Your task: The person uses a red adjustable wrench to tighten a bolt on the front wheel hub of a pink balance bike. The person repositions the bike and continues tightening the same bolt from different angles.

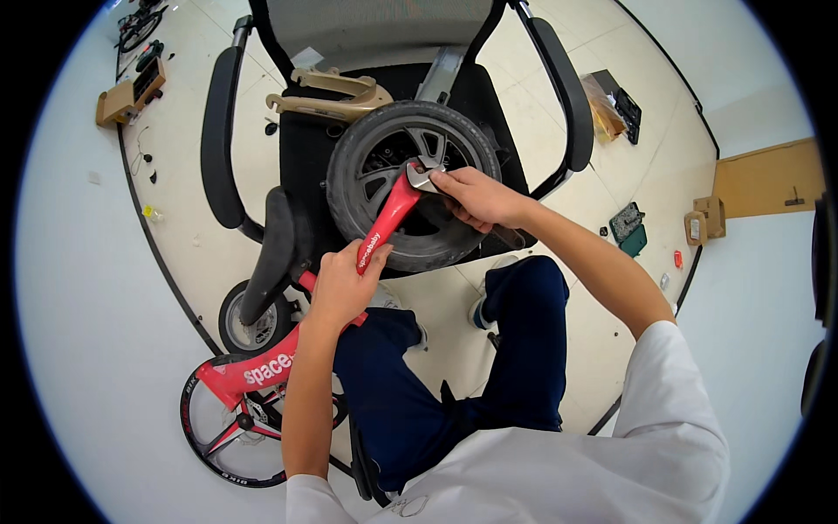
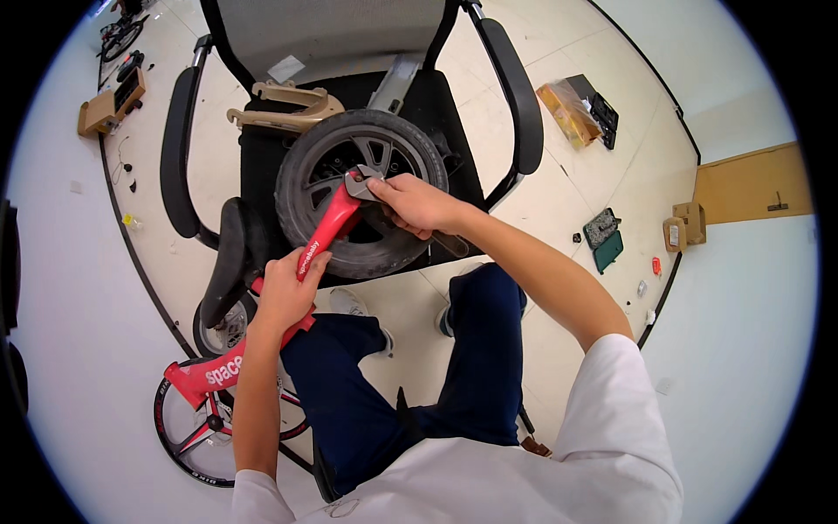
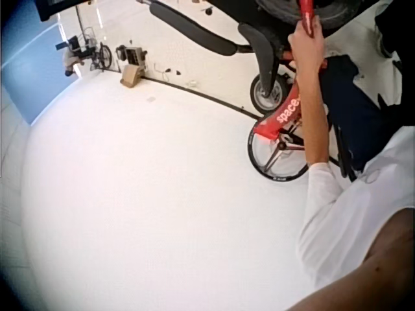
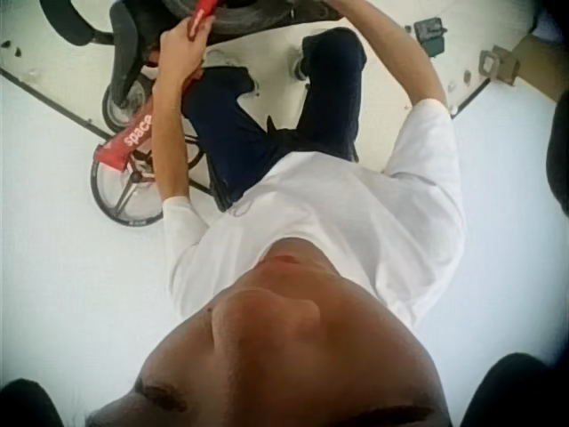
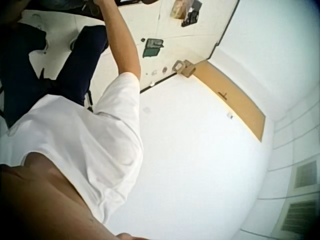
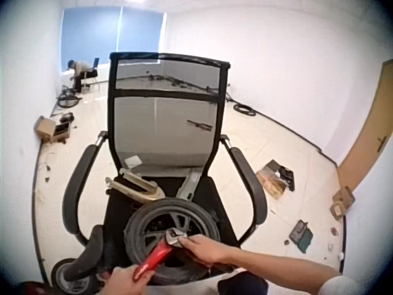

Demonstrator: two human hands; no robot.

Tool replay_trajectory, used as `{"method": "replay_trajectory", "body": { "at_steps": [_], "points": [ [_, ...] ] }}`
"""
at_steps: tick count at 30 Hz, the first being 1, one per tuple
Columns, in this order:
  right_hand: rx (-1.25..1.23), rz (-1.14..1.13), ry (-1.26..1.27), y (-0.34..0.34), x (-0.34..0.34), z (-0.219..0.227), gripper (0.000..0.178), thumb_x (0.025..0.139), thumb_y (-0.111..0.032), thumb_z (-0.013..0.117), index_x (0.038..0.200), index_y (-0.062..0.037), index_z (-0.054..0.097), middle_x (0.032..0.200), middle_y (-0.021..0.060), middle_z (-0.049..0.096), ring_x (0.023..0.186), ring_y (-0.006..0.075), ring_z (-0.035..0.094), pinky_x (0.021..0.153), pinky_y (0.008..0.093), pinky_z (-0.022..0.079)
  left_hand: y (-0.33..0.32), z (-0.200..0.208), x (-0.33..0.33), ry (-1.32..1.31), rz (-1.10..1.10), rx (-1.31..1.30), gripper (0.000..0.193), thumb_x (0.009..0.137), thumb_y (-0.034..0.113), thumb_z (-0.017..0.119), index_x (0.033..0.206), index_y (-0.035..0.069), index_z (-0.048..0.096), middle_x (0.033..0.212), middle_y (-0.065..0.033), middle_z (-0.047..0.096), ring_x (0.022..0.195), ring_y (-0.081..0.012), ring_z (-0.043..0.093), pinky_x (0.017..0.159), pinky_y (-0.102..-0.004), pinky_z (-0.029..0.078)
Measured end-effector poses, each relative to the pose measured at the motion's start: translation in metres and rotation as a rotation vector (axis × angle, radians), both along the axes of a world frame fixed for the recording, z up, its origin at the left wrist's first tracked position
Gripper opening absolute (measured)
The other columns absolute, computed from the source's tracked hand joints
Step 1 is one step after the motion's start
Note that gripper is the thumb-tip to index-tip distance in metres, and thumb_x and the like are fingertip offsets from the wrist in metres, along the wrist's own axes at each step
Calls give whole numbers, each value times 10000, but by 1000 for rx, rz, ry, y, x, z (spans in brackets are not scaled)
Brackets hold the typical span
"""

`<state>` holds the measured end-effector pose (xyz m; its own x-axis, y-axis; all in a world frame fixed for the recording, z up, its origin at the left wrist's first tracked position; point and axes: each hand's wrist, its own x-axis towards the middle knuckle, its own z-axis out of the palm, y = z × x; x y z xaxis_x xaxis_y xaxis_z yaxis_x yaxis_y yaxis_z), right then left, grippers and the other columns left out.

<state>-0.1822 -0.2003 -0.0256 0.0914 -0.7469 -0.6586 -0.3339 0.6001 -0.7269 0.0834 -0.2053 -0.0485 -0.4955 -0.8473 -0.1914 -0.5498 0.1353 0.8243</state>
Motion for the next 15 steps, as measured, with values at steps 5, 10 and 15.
{"method": "replay_trajectory", "body": {
  "at_steps": [5,10,15],
  "points": [
    [-60,98,78,0,-4,3,507,1057,-537,368,859,-84,480,657,-28,399,501,65,354,418,224,326,2,3,-1,-7,25,72,397,948,334,665,907,-61,664,609,-235,593,552,-404,610,548,-422,462],
    [129,-19,-140,11,-11,6,419,1058,-461,374,893,-89,475,685,-30,397,513,60,328,427,225,323,5,-6,2,-40,24,16,389,922,319,703,820,-46,617,603,-231,586,556,-423,597,528,-438,455],
    [15,-108,-163,31,4,5,434,1080,-445,354,910,-63,470,678,-17,419,506,61,366,427,227,340,8,-15,7,-39,-14,-66,367,882,285,755,781,-21,581,580,-203,578,533,-401,601,499,-418,451]
  ]
}}
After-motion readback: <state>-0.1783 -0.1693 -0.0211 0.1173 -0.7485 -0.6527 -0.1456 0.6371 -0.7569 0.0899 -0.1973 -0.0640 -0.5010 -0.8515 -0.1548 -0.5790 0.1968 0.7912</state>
